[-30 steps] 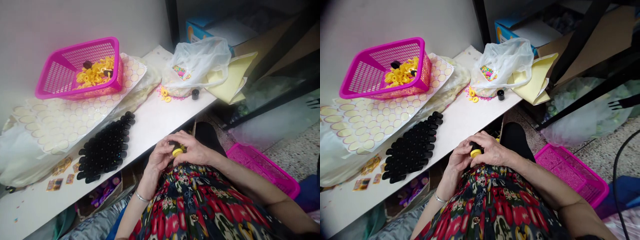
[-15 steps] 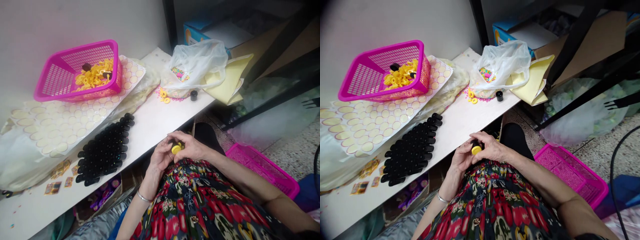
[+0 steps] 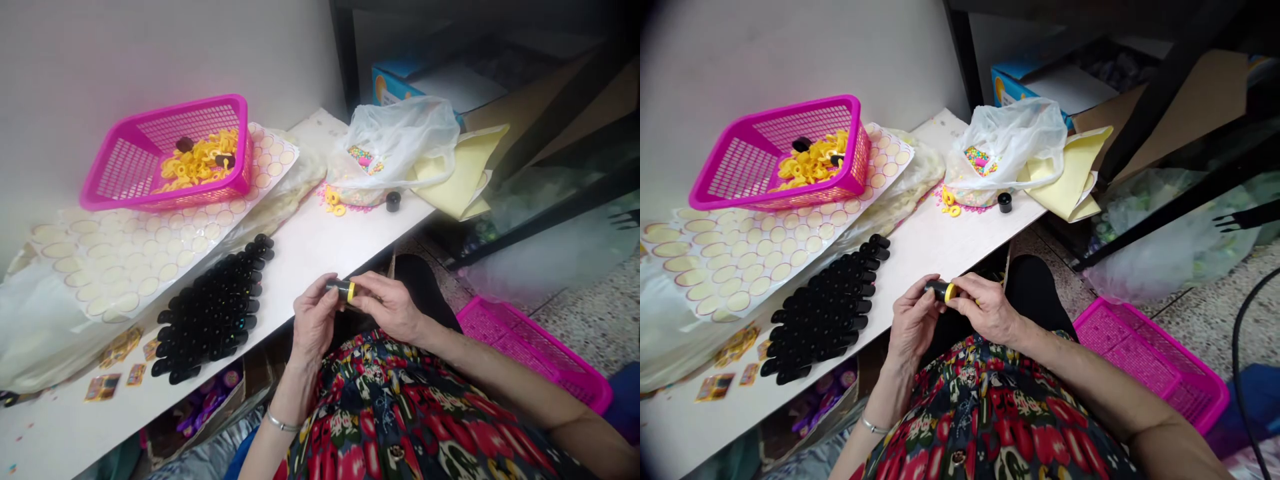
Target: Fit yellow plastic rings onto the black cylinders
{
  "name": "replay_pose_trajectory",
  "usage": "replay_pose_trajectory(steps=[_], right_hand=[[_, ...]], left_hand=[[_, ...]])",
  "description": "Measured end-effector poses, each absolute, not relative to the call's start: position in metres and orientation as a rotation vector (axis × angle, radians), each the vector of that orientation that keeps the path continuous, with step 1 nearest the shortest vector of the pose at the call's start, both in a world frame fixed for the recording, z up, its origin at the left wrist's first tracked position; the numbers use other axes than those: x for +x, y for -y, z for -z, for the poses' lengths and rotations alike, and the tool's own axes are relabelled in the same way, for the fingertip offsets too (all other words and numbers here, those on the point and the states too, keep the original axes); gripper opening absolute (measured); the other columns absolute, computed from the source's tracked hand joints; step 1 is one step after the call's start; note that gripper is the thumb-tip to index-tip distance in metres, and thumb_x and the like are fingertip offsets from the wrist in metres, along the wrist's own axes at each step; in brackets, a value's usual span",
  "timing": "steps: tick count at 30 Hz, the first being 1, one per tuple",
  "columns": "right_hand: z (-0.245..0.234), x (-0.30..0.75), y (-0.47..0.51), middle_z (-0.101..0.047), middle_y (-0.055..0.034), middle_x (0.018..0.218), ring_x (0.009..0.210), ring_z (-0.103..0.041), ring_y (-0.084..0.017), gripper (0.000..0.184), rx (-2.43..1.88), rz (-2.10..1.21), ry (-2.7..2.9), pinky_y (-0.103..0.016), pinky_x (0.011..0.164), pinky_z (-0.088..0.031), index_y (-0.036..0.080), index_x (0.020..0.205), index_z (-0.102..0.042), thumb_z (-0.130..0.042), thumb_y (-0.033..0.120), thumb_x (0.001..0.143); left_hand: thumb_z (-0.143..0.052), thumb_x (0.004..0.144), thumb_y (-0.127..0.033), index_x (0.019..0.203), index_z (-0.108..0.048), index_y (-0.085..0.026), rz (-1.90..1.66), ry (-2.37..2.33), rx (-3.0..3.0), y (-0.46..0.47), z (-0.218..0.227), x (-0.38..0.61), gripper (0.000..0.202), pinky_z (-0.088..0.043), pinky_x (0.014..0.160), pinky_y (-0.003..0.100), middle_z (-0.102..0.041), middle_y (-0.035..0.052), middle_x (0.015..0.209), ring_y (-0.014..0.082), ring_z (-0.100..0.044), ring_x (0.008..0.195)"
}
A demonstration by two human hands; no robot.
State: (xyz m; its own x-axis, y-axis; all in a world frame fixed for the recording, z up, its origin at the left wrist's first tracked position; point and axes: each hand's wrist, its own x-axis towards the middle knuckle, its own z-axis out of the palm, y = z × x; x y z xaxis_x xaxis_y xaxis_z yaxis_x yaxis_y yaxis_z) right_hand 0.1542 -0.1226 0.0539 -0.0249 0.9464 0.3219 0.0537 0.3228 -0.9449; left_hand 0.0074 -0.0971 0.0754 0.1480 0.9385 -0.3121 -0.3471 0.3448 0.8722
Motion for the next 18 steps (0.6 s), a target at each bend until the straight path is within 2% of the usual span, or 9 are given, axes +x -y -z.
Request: replay_pose_trajectory(steps=[2, 4, 8, 11, 14, 18], right_hand=[[-0.057, 0.151, 0.124, -0.056, -0.005, 0.086, 0.071, -0.055, -0.011, 0.028, -0.965, -0.983, 1.368, -0.025, 0.064, -0.047, 0.016, 0.108, -0.059, -0.058, 0.02, 0.08], [-0.06, 0.148, 0.126, -0.056, -0.0045, 0.084, 0.069, -0.055, -0.011, 0.028, -0.967, -1.058, 1.273, -0.025, 0.063, -0.047, 0.015, 0.106, -0.061, -0.058, 0.021, 0.079], [-0.061, 0.142, 0.128, -0.055, 0.0002, 0.063, 0.051, -0.053, -0.009, 0.023, -0.975, -1.489, 0.847, -0.023, 0.052, -0.047, 0.013, 0.095, -0.064, -0.057, 0.029, 0.081], [-0.058, 0.142, 0.122, -0.052, 0.0022, 0.05, 0.042, -0.048, -0.007, 0.025, -0.869, -1.794, 0.491, -0.02, 0.043, -0.043, 0.011, 0.08, -0.064, -0.062, 0.035, 0.076], [-0.055, 0.146, 0.117, -0.052, 0.0014, 0.052, 0.04, -0.046, -0.005, 0.029, -0.806, -1.948, 0.358, -0.018, 0.039, -0.041, 0.01, 0.069, -0.059, -0.066, 0.038, 0.072], [-0.057, 0.151, 0.12, -0.053, -0.0011, 0.057, 0.043, -0.049, -0.007, 0.043, -1.008, -1.838, 0.607, -0.021, 0.041, -0.043, 0.01, 0.072, -0.059, -0.052, 0.052, 0.08]], left_hand=[[-0.072, 0.067, -0.022, 0.095, -0.067, -0.017, -1.091, -1.086, 0.846, 0.1, -0.076, 0.006, 0.029, -0.045, 0.056, 0.017, -0.064, 0.0004, 0.074, 0.0062, -0.055, 0.058], [-0.072, 0.068, -0.022, 0.099, -0.067, -0.019, -1.115, -1.169, 1.008, 0.104, -0.073, 0.003, 0.032, -0.047, 0.062, 0.019, -0.066, 0.0009, 0.081, 0.0077, -0.058, 0.064], [-0.069, 0.07, -0.024, 0.104, -0.066, -0.021, -1.126, -1.243, 1.414, 0.107, -0.065, -0.004, 0.035, -0.049, 0.082, 0.028, -0.067, 0.0049, 0.101, 0.0167, -0.062, 0.09], [-0.069, 0.07, -0.022, 0.104, -0.067, -0.023, -1.112, -1.169, 1.629, 0.101, -0.061, -0.007, 0.034, -0.047, 0.09, 0.031, -0.067, 0.0041, 0.103, 0.0179, -0.061, 0.095], [-0.07, 0.069, -0.018, 0.101, -0.068, -0.025, -1.093, -1.072, 1.537, 0.095, -0.06, -0.005, 0.033, -0.046, 0.091, 0.03, -0.067, 0.003, 0.103, 0.0174, -0.06, 0.097], [-0.07, 0.068, -0.017, 0.099, -0.068, -0.021, -1.077, -1.006, 0.989, 0.092, -0.061, 0.003, 0.031, -0.049, 0.081, 0.027, -0.067, 0.0041, 0.098, 0.0155, -0.061, 0.089]])
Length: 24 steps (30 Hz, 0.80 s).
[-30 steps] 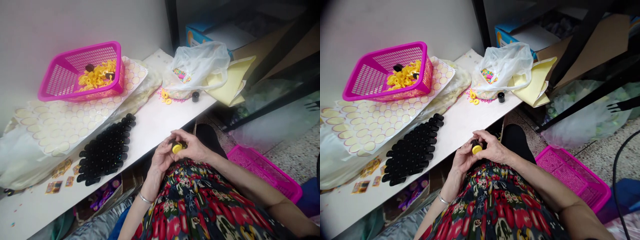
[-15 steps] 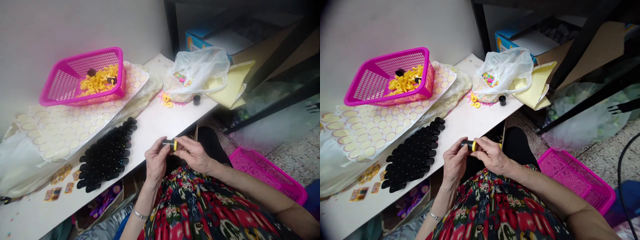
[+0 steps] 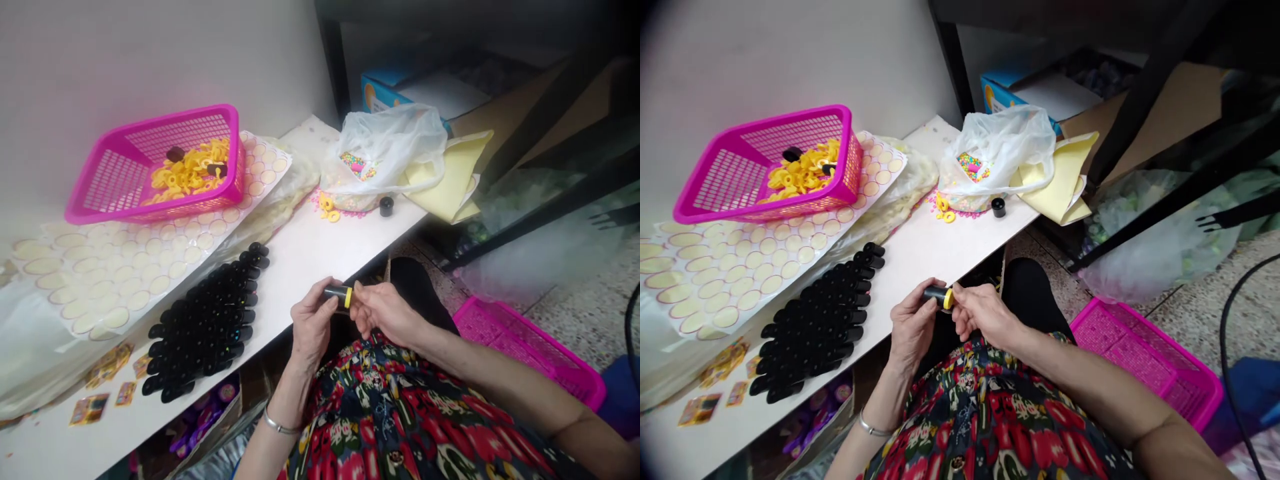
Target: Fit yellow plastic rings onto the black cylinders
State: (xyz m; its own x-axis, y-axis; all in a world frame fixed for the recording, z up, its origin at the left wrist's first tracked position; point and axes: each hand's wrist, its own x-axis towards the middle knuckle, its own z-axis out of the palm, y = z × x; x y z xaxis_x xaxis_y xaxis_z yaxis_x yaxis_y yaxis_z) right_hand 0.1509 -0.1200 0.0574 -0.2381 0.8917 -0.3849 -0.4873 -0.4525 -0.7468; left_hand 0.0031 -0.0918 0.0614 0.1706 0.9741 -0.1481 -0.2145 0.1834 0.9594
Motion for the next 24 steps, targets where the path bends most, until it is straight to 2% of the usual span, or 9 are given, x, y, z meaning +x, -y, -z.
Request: replay_pose_trajectory(steps=[4, 7, 8, 11, 12, 14, 17, 19, 24], right_hand=[[-0.066, 0.157, 0.123, -0.053, -0.0022, 0.084, 0.062, -0.051, -0.008, 0.034, -1.164, -1.389, 1.027, -0.024, 0.057, -0.047, 0.016, 0.102, -0.06, -0.058, 0.042, 0.079], [-0.07, 0.164, 0.12, -0.05, -0.0042, 0.097, 0.074, -0.05, -0.011, 0.037, -1.137, -1.234, 1.217, -0.024, 0.061, -0.046, 0.02, 0.108, -0.058, -0.063, 0.037, 0.076], [-0.071, 0.166, 0.118, -0.05, -0.0048, 0.101, 0.078, -0.049, -0.012, 0.042, -1.115, -1.215, 1.28, -0.025, 0.064, -0.046, 0.021, 0.11, -0.058, -0.068, 0.037, 0.071], [-0.073, 0.168, 0.112, -0.049, -0.0057, 0.113, 0.091, -0.048, -0.016, 0.074, -0.981, -1.279, 1.385, -0.028, 0.074, -0.047, 0.025, 0.116, -0.056, -0.083, 0.036, 0.049], [-0.073, 0.167, 0.111, -0.048, -0.0061, 0.116, 0.094, -0.049, -0.017, 0.077, -0.921, -1.366, 1.325, -0.03, 0.077, -0.046, 0.025, 0.118, -0.055, -0.083, 0.04, 0.048], [-0.072, 0.159, 0.108, -0.051, -0.0075, 0.116, 0.098, -0.051, -0.018, 0.067, -0.811, -1.6, 1.058, -0.033, 0.081, -0.046, 0.024, 0.116, -0.055, -0.073, 0.054, 0.059], [-0.071, 0.143, 0.104, -0.058, -0.0091, 0.107, 0.095, -0.056, -0.018, 0.056, -0.678, -1.909, 0.59, -0.038, 0.085, -0.046, 0.019, 0.105, -0.059, -0.042, 0.065, 0.079], [-0.072, 0.132, 0.102, -0.062, -0.0082, 0.097, 0.088, -0.059, -0.016, 0.057, -0.575, -2.038, 0.401, -0.038, 0.085, -0.046, 0.017, 0.097, -0.061, -0.034, 0.066, 0.082], [-0.075, 0.122, 0.102, -0.066, -0.0059, 0.084, 0.076, -0.061, -0.014, 0.06, -0.319, -2.135, 0.175, -0.033, 0.081, -0.047, 0.014, 0.09, -0.061, -0.026, 0.063, 0.086]], left_hand=[[-0.074, 0.063, -0.017, 0.095, -0.068, -0.017, -1.036, -0.898, 0.618, 0.091, -0.062, 0.007, 0.032, -0.051, 0.072, 0.023, -0.066, 0.0057, 0.094, 0.0143, -0.061, 0.083], [-0.074, 0.064, -0.019, 0.095, -0.067, -0.015, -0.966, -0.819, 0.523, 0.091, -0.064, 0.006, 0.032, -0.051, 0.069, 0.022, -0.066, 0.0062, 0.092, 0.014, -0.061, 0.081], [-0.073, 0.065, -0.02, 0.096, -0.066, -0.015, -0.945, -0.804, 0.527, 0.091, -0.065, 0.005, 0.033, -0.05, 0.067, 0.022, -0.065, 0.0062, 0.091, 0.0135, -0.061, 0.078], [-0.075, 0.061, -0.018, 0.103, -0.063, -0.016, -0.944, -0.811, 0.708, 0.088, -0.073, 0.0, 0.043, -0.049, 0.063, 0.021, -0.065, 0.0037, 0.081, 0.0118, -0.06, 0.07], [-0.077, 0.059, -0.016, 0.105, -0.062, -0.017, -0.964, -0.836, 0.819, 0.087, -0.078, -0.004, 0.048, -0.048, 0.062, 0.022, -0.065, 0.0028, 0.079, 0.0118, -0.059, 0.069], [-0.079, 0.055, -0.012, 0.106, -0.062, -0.019, -1.033, -0.917, 1.093, 0.082, -0.091, -0.012, 0.053, -0.048, 0.065, 0.023, -0.065, 0.0024, 0.08, 0.0129, -0.059, 0.071], [-0.078, 0.056, -0.012, 0.098, -0.067, -0.019, -1.102, -1.012, 1.578, 0.075, -0.114, -0.023, 0.043, -0.047, 0.069, 0.025, -0.065, 0.0036, 0.082, 0.0137, -0.058, 0.074], [-0.076, 0.059, -0.013, 0.095, -0.069, -0.02, -1.071, -0.985, 1.881, 0.073, -0.127, -0.027, 0.038, -0.047, 0.07, 0.026, -0.066, 0.004, 0.082, 0.0145, -0.058, 0.073], [-0.071, 0.066, -0.014, 0.103, -0.067, -0.023, -0.981, -0.926, 2.262, 0.078, -0.142, -0.024, 0.038, -0.048, 0.072, 0.028, -0.067, 0.0062, 0.09, 0.0173, -0.06, 0.081]])
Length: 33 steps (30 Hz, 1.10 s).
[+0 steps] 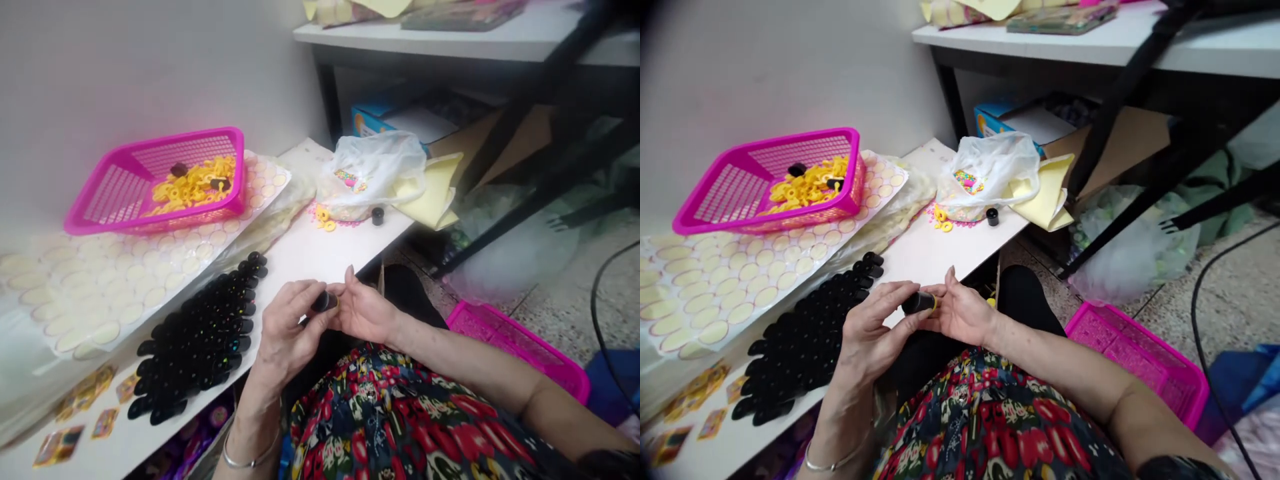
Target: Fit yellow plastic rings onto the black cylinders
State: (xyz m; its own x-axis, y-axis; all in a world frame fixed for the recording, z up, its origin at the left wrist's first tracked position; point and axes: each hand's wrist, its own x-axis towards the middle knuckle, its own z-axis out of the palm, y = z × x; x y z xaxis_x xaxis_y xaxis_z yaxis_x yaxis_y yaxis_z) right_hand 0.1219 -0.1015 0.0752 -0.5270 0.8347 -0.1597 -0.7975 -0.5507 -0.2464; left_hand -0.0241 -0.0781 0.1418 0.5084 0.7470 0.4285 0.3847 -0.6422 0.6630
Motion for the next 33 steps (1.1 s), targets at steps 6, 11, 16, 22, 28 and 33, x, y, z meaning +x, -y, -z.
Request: replay_pose_trajectory(steps=[6, 11, 16, 22, 28, 33], right_hand=[[-0.074, 0.125, 0.111, -0.065, -0.0072, 0.082, 0.079, -0.061, -0.014, 0.066, -0.253, -2.137, 0.124, -0.032, 0.081, -0.046, 0.013, 0.093, -0.061, -0.022, 0.065, 0.085], [-0.076, 0.124, 0.104, -0.065, -0.0088, 0.079, 0.078, -0.061, -0.017, 0.077, -0.214, -2.098, 0.092, -0.033, 0.073, -0.048, 0.012, 0.093, -0.061, -0.014, 0.072, 0.08], [-0.075, 0.127, 0.097, -0.065, -0.0103, 0.076, 0.072, -0.061, -0.017, 0.079, -0.207, -2.117, 0.002, -0.031, 0.067, -0.048, 0.008, 0.094, -0.061, -0.018, 0.073, 0.079], [-0.06, 0.138, 0.11, -0.062, -0.0054, 0.064, 0.056, -0.057, -0.014, 0.069, -0.243, -2.229, -0.058, -0.025, 0.052, -0.045, 0.009, 0.086, -0.061, -0.027, 0.069, 0.082], [-0.056, 0.137, 0.123, -0.051, 0.0012, 0.049, 0.044, -0.047, -0.009, 0.056, -0.519, -2.099, -0.141, -0.02, 0.043, -0.036, 0.013, 0.06, -0.053, -0.043, 0.065, 0.079], [-0.059, 0.13, 0.123, -0.051, 0.0016, 0.052, 0.052, -0.048, -0.008, 0.051, -0.758, -1.849, -0.096, -0.02, 0.05, -0.037, 0.014, 0.052, -0.049, -0.058, 0.061, 0.071]], left_hand=[[-0.069, 0.068, -0.014, 0.104, -0.065, -0.023, -0.923, -0.954, 2.286, 0.085, -0.145, -0.02, 0.038, -0.049, 0.076, 0.03, -0.066, 0.0052, 0.095, 0.0175, -0.059, 0.084], [-0.067, 0.071, -0.015, 0.106, -0.063, -0.023, -0.805, -0.99, 2.081, 0.092, -0.14, -0.008, 0.037, -0.049, 0.075, 0.027, -0.066, 0.0041, 0.097, 0.0175, -0.06, 0.087], [-0.067, 0.071, -0.016, 0.111, -0.063, -0.027, -0.671, -0.924, 2.263, 0.096, -0.13, -0.001, 0.041, -0.045, 0.087, 0.037, -0.064, 0.006, 0.112, 0.0231, -0.057, 0.1], [-0.073, 0.065, -0.019, 0.106, -0.066, -0.028, -0.587, -0.865, 2.575, 0.093, -0.119, -0.008, 0.043, -0.038, 0.087, 0.047, -0.069, 0.0065, 0.102, 0.0291, -0.053, 0.098], [-0.072, 0.066, -0.02, 0.109, -0.064, -0.028, -0.543, -0.769, 2.519, 0.105, -0.108, 0.008, 0.044, -0.039, 0.087, 0.046, -0.068, 0.0066, 0.104, 0.0278, -0.053, 0.097], [-0.069, 0.068, -0.018, 0.105, -0.067, -0.025, -0.567, -0.755, 2.414, 0.108, -0.098, 0.021, 0.037, -0.041, 0.088, 0.044, -0.069, 0.0072, 0.094, 0.0265, -0.054, 0.095]])
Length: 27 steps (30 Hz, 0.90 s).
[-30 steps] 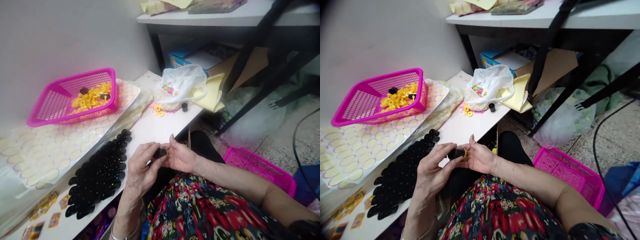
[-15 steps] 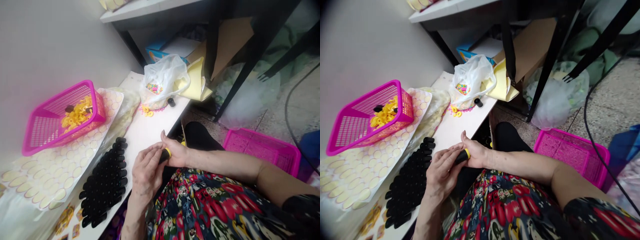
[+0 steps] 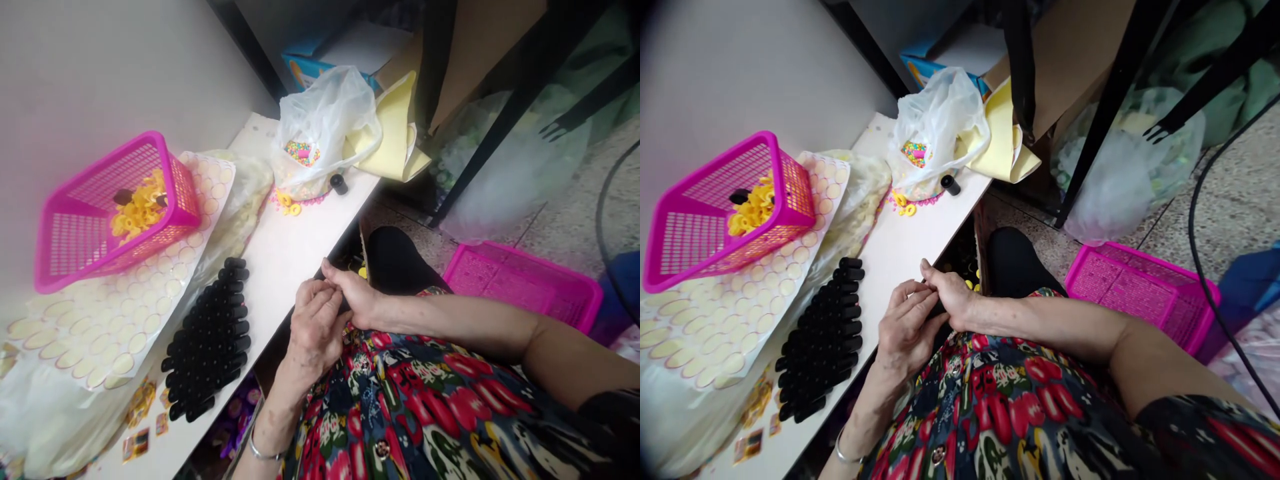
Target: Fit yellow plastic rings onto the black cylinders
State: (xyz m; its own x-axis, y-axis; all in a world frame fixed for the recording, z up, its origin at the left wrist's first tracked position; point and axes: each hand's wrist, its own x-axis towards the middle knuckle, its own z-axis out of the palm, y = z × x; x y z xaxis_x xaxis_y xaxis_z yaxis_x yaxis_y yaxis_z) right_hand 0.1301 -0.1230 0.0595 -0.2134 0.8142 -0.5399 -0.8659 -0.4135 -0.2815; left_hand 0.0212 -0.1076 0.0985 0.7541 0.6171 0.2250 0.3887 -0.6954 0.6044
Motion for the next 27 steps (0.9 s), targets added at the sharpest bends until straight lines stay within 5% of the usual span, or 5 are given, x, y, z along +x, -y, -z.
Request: replay_pose_trajectory(steps=[6, 12, 21, 27], right_hand=[[-0.044, 0.148, 0.124, -0.059, -0.0019, 0.068, 0.062, -0.054, -0.011, 0.052, -0.517, -2.044, 0.077, -0.024, 0.056, -0.044, 0.013, 0.072, -0.061, -0.05, 0.064, 0.075], [-0.033, 0.168, 0.132, -0.062, -0.0051, 0.088, 0.078, -0.058, -0.012, 0.046, -0.184, -2.169, 0.28, -0.027, 0.073, -0.05, 0.01, 0.104, -0.061, -0.075, 0.033, 0.067], [-0.021, 0.156, 0.128, -0.058, -0.0005, 0.071, 0.063, -0.056, -0.011, 0.03, -0.249, -2.068, 0.243, -0.03, 0.065, -0.052, 0.01, 0.086, -0.064, -0.073, 0.032, 0.068], [-0.016, 0.157, 0.129, -0.062, -0.006, 0.086, 0.076, -0.059, -0.013, 0.046, -0.232, -2.15, 0.308, -0.028, 0.072, -0.05, 0.008, 0.1, -0.062, -0.079, 0.026, 0.061]], left_hand=[[-0.073, 0.065, -0.02, 0.1, -0.069, -0.027, -0.63, -0.893, 2.128, 0.102, -0.092, 0.016, 0.035, -0.044, 0.084, 0.039, -0.068, 0.0055, 0.091, 0.0233, -0.053, 0.093], [-0.071, 0.069, -0.025, 0.108, -0.065, -0.026, -0.651, -0.882, 1.981, 0.101, -0.087, 0.008, 0.04, -0.042, 0.088, 0.037, -0.065, 0.0049, 0.093, 0.0213, -0.05, 0.1], [-0.066, 0.074, -0.028, 0.108, -0.063, -0.023, -0.649, -0.811, 2.128, 0.094, -0.079, 0.009, 0.034, -0.041, 0.088, 0.039, -0.066, 0.0045, 0.09, 0.0205, -0.05, 0.097], [-0.066, 0.074, -0.027, 0.106, -0.063, -0.02, -0.565, -0.771, 2.196, 0.094, -0.08, 0.008, 0.032, -0.038, 0.093, 0.042, -0.067, 0.0056, 0.094, 0.0203, -0.052, 0.096]])
